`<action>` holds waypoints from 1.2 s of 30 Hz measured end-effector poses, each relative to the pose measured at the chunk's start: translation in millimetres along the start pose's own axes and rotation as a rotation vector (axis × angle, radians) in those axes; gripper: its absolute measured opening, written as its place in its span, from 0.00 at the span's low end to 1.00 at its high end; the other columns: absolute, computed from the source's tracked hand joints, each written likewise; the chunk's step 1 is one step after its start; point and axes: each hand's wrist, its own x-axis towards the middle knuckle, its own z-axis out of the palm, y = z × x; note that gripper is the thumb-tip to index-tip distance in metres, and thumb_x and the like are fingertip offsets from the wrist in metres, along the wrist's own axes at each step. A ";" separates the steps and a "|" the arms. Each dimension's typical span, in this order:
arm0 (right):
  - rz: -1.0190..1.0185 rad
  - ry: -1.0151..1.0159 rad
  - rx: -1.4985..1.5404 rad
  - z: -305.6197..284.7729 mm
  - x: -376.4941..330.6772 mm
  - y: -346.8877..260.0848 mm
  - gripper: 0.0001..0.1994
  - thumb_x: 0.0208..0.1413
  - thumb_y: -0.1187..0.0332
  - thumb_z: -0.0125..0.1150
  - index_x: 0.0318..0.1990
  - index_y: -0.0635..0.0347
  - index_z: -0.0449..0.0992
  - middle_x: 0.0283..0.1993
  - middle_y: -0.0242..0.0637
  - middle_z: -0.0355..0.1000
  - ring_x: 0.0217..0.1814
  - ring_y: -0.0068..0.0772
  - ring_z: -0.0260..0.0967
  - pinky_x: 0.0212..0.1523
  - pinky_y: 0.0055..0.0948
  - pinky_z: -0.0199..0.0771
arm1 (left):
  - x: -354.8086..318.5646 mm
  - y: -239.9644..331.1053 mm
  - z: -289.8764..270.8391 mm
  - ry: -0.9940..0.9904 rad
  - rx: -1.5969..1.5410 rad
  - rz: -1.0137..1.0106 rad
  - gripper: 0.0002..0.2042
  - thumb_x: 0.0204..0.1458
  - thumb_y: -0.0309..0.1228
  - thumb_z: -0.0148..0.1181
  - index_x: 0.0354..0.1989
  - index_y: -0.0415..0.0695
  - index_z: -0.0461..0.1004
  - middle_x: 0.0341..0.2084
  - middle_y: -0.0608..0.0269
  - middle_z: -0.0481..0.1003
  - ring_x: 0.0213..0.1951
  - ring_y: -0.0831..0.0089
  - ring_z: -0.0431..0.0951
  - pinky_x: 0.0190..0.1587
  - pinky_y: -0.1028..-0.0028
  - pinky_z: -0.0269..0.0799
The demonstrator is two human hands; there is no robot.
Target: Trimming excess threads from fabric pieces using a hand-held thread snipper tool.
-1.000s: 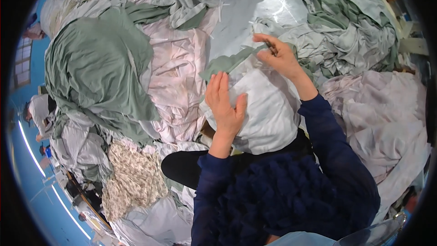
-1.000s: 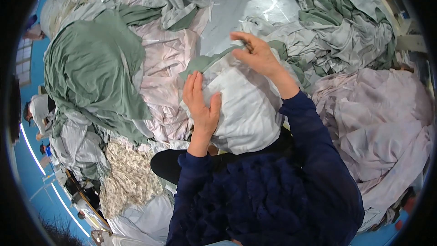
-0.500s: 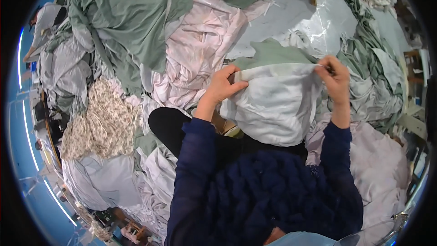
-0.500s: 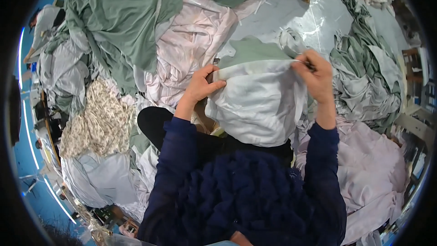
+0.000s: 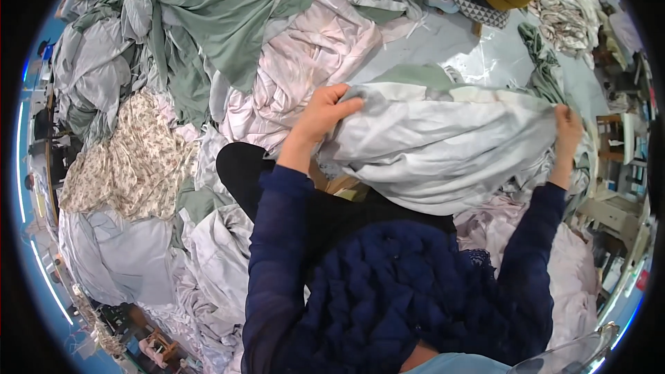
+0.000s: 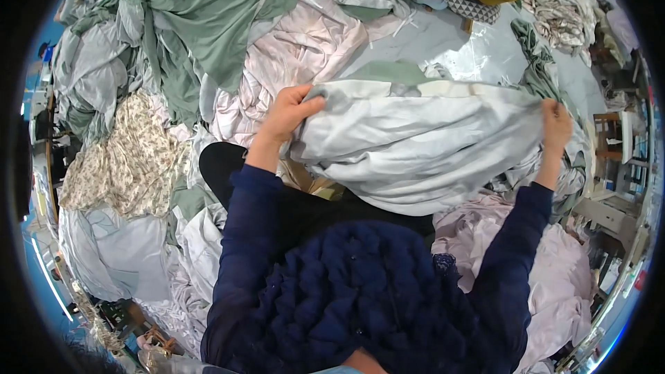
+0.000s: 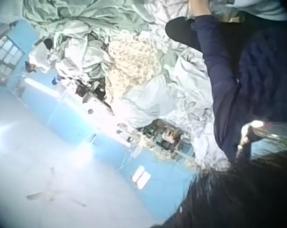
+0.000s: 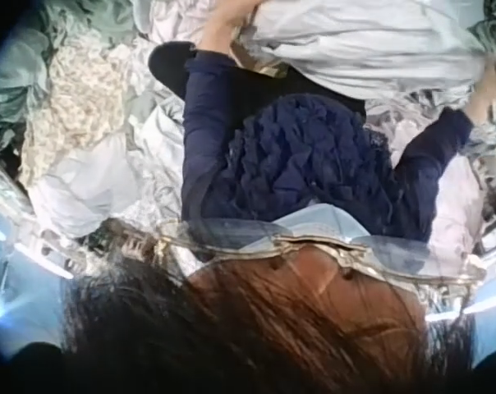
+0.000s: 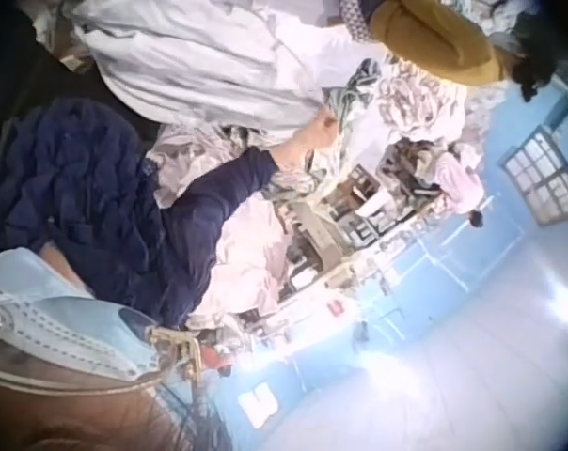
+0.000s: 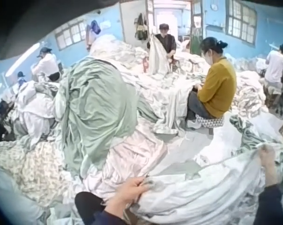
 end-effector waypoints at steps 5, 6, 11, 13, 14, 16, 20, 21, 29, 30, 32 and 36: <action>0.104 -0.138 0.786 11.1 -47.9 -164.1 0.11 0.59 0.69 0.64 0.47 0.61 0.80 0.29 0.17 0.70 0.28 0.09 0.59 0.29 0.15 0.60 | 7.0 -25.4 4.6 0.105 -0.230 -0.038 0.05 0.54 0.28 0.64 0.35 0.39 0.79 0.28 0.76 0.76 0.28 0.88 0.69 0.31 0.83 0.64; 0.042 -0.156 0.769 2.8 -55.3 -195.1 0.10 0.59 0.71 0.63 0.47 0.61 0.79 0.31 0.17 0.70 0.29 0.09 0.59 0.30 0.14 0.60 | 10.7 -29.2 3.7 0.074 -0.194 -0.030 0.07 0.55 0.27 0.64 0.39 0.38 0.79 0.30 0.73 0.78 0.30 0.87 0.72 0.33 0.83 0.67; -0.054 -0.353 0.969 -8.5 -70.8 -289.3 0.11 0.56 0.74 0.65 0.46 0.61 0.79 0.38 0.21 0.73 0.31 0.12 0.61 0.32 0.15 0.62 | 15.0 -31.6 -7.4 0.035 -0.131 -0.036 0.08 0.54 0.27 0.65 0.40 0.37 0.80 0.31 0.73 0.78 0.30 0.87 0.73 0.33 0.83 0.67; -0.174 -0.431 0.934 0.0 -69.1 -307.4 0.12 0.53 0.74 0.67 0.46 0.61 0.78 0.36 0.28 0.75 0.29 0.18 0.64 0.32 0.19 0.65 | 16.6 -25.4 -10.9 0.045 -0.110 -0.053 0.07 0.52 0.26 0.66 0.38 0.39 0.80 0.28 0.75 0.77 0.29 0.88 0.70 0.32 0.84 0.65; -0.175 -0.436 0.934 6.2 -67.4 -309.5 0.12 0.53 0.74 0.67 0.46 0.61 0.78 0.36 0.28 0.75 0.29 0.18 0.64 0.32 0.19 0.65 | 16.4 -21.2 -12.0 0.049 -0.113 -0.055 0.07 0.52 0.26 0.66 0.38 0.39 0.80 0.28 0.75 0.77 0.29 0.88 0.70 0.32 0.84 0.65; -0.349 -0.381 0.762 17.6 -66.5 -313.8 0.10 0.50 0.74 0.68 0.41 0.62 0.78 0.32 0.35 0.74 0.27 0.27 0.67 0.31 0.24 0.67 | 14.0 -13.5 -16.6 0.003 0.011 -0.112 0.05 0.50 0.27 0.67 0.29 0.39 0.78 0.22 0.79 0.71 0.25 0.89 0.64 0.27 0.82 0.58; -0.380 -0.422 0.616 19.7 -65.4 -312.1 0.07 0.49 0.73 0.68 0.35 0.63 0.77 0.29 0.38 0.71 0.27 0.33 0.68 0.30 0.27 0.67 | 11.3 -7.7 -53.0 -0.203 0.239 -0.184 0.09 0.46 0.26 0.68 0.35 0.37 0.80 0.24 0.78 0.72 0.27 0.87 0.67 0.31 0.83 0.61; -0.359 -0.404 0.649 21.5 -65.2 -310.1 0.07 0.49 0.73 0.68 0.33 0.63 0.76 0.28 0.38 0.70 0.27 0.34 0.68 0.30 0.27 0.67 | 6.6 -9.0 -61.8 -0.198 0.233 -0.188 0.09 0.46 0.26 0.68 0.35 0.37 0.80 0.24 0.78 0.72 0.27 0.87 0.67 0.31 0.83 0.61; -0.336 -0.381 0.627 32.1 -66.1 -313.9 0.07 0.50 0.73 0.68 0.32 0.64 0.75 0.27 0.38 0.70 0.26 0.32 0.66 0.30 0.26 0.67 | -7.7 -14.8 -116.4 -0.124 0.327 -0.217 0.08 0.46 0.27 0.67 0.33 0.36 0.80 0.24 0.76 0.74 0.26 0.87 0.68 0.30 0.82 0.62; -0.344 -0.352 0.637 32.7 -66.2 -315.9 0.07 0.49 0.72 0.68 0.31 0.63 0.75 0.27 0.37 0.69 0.25 0.34 0.67 0.29 0.28 0.66 | -10.1 -15.4 -122.2 -0.103 0.330 -0.217 0.08 0.46 0.27 0.67 0.33 0.36 0.80 0.23 0.77 0.74 0.26 0.87 0.67 0.29 0.82 0.61; -0.358 -0.333 0.653 33.1 -67.2 -322.4 0.08 0.48 0.71 0.69 0.30 0.63 0.74 0.27 0.37 0.69 0.25 0.37 0.67 0.27 0.30 0.66 | -16.7 -16.2 -131.5 -0.053 0.323 -0.196 0.07 0.47 0.27 0.68 0.30 0.37 0.80 0.21 0.80 0.70 0.24 0.88 0.63 0.27 0.81 0.57; -0.348 -0.350 0.630 31.2 -66.4 -328.7 0.07 0.49 0.72 0.69 0.31 0.63 0.75 0.28 0.38 0.70 0.26 0.36 0.69 0.29 0.29 0.68 | -22.3 -7.7 -135.3 -0.026 0.247 -0.176 0.07 0.48 0.29 0.68 0.26 0.38 0.77 0.19 0.81 0.67 0.23 0.89 0.61 0.25 0.81 0.54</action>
